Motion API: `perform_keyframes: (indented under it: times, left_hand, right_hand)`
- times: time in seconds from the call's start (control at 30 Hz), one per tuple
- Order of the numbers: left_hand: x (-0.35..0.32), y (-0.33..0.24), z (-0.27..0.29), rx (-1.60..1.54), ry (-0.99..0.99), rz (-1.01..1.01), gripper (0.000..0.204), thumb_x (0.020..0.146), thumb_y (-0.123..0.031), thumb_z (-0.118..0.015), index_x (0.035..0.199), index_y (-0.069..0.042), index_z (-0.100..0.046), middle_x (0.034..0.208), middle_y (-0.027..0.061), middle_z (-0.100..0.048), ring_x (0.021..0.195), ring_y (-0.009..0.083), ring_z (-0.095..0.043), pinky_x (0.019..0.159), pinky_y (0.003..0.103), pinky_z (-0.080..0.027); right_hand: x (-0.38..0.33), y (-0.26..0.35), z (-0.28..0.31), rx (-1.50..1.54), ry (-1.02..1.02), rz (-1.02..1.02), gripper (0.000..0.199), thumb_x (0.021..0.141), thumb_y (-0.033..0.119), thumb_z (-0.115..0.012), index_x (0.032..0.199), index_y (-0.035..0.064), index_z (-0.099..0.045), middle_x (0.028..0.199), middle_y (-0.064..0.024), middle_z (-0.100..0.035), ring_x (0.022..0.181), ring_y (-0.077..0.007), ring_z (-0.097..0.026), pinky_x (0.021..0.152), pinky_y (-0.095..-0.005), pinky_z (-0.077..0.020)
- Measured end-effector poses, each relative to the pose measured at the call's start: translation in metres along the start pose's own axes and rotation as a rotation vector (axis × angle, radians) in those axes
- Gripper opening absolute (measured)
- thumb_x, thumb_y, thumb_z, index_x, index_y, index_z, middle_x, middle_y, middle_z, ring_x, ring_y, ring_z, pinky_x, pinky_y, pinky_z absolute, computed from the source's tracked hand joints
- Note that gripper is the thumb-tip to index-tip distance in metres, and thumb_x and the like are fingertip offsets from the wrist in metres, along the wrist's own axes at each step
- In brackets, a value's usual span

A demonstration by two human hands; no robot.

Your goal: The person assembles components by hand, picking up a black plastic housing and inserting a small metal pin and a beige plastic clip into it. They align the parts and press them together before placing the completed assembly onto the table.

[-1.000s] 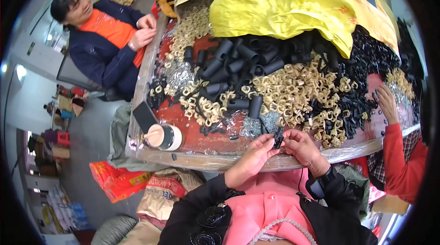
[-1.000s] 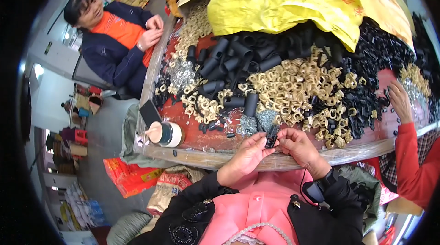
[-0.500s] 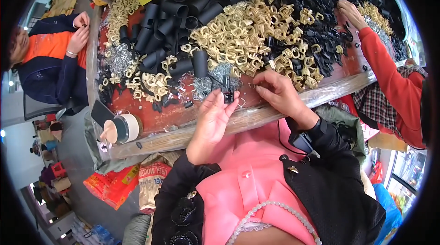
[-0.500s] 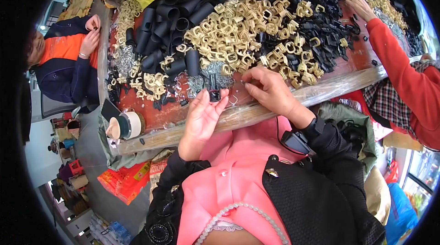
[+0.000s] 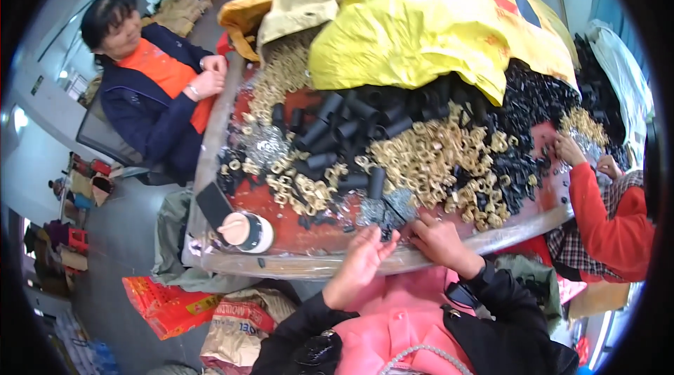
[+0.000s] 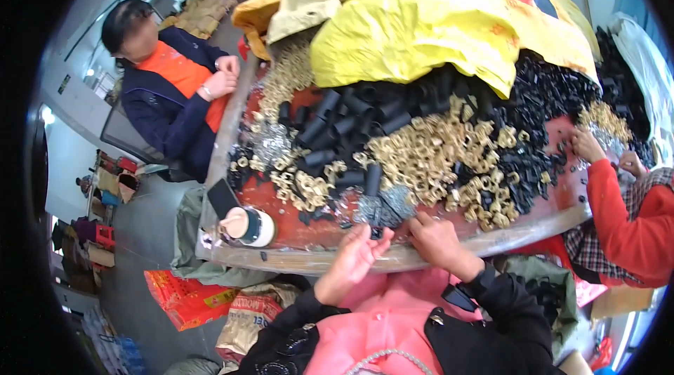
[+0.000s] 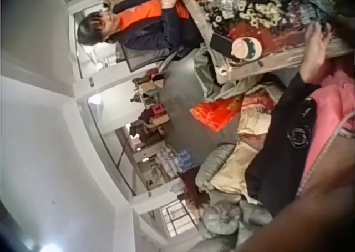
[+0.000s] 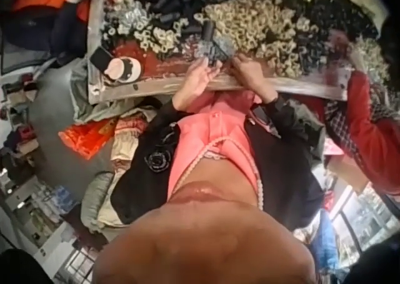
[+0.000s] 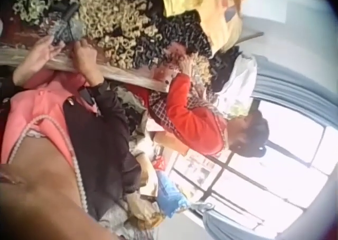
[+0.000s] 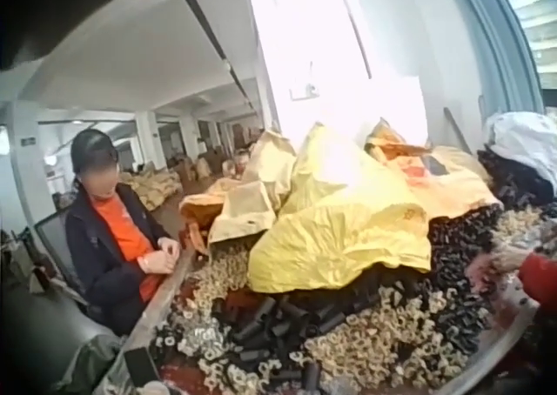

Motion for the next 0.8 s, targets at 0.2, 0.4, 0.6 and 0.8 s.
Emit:
perform_keyframes:
  times: [0.2, 0.4, 0.6, 0.8]
  left_hand:
    - [-0.007, -0.002, 0.003, -0.010, 0.003, 0.030, 0.012, 0.087, -0.014, -0.049, 0.096, -0.006, -0.052, 0.098, 0.0058, -0.057, 0.097, 0.0212, -0.055, 0.081, 0.030, -0.046]
    - [-0.011, 0.001, 0.004, 0.025, -0.013, 0.012, 0.017, 0.087, -0.015, -0.048, 0.101, -0.004, -0.051, 0.100, 0.0082, -0.057, 0.097, 0.0214, -0.055, 0.082, 0.031, -0.046]
    - [-0.010, 0.006, -0.003, 0.069, -0.078, 0.033, 0.020, 0.088, -0.015, -0.047, 0.103, -0.003, -0.050, 0.102, 0.0104, -0.057, 0.096, 0.0213, -0.055, 0.082, 0.032, -0.047]
    - [0.006, 0.007, -0.032, 0.021, 0.081, 0.005, 0.020, 0.087, -0.013, -0.049, 0.103, -0.002, -0.050, 0.100, 0.0075, -0.057, 0.095, 0.0189, -0.056, 0.083, 0.030, -0.045]
  right_hand:
    - [0.002, 0.008, 0.004, -0.054, -0.011, -0.038, 0.014, 0.069, 0.013, -0.059, 0.074, 0.0067, -0.048, 0.072, -0.0095, -0.050, 0.063, -0.0280, -0.056, 0.052, -0.0377, -0.0459]
    - [-0.005, 0.003, 0.008, 0.045, -0.087, -0.041, 0.012, 0.069, 0.008, -0.059, 0.075, 0.0054, -0.048, 0.071, -0.0105, -0.050, 0.062, -0.0288, -0.055, 0.053, -0.0363, -0.0448]
    - [-0.005, -0.010, 0.012, 0.559, -0.179, -0.178, 0.011, 0.073, 0.008, -0.061, 0.076, 0.0023, -0.052, 0.065, -0.0090, -0.052, 0.057, -0.0234, -0.051, 0.052, -0.0301, -0.0410]
    - [0.000, -0.016, 0.006, 0.954, -0.193, -0.338, 0.012, 0.081, 0.011, -0.058, 0.077, 0.0010, -0.052, 0.068, -0.0047, -0.056, 0.062, -0.0091, -0.051, 0.055, -0.0242, -0.0418]
Point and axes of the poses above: each hand's wrist, its own x-axis towards the middle knuckle, its own z-axis out of the back of the hand, y = z × x, the point moved 8 cm from there along x, towards the middle knuckle
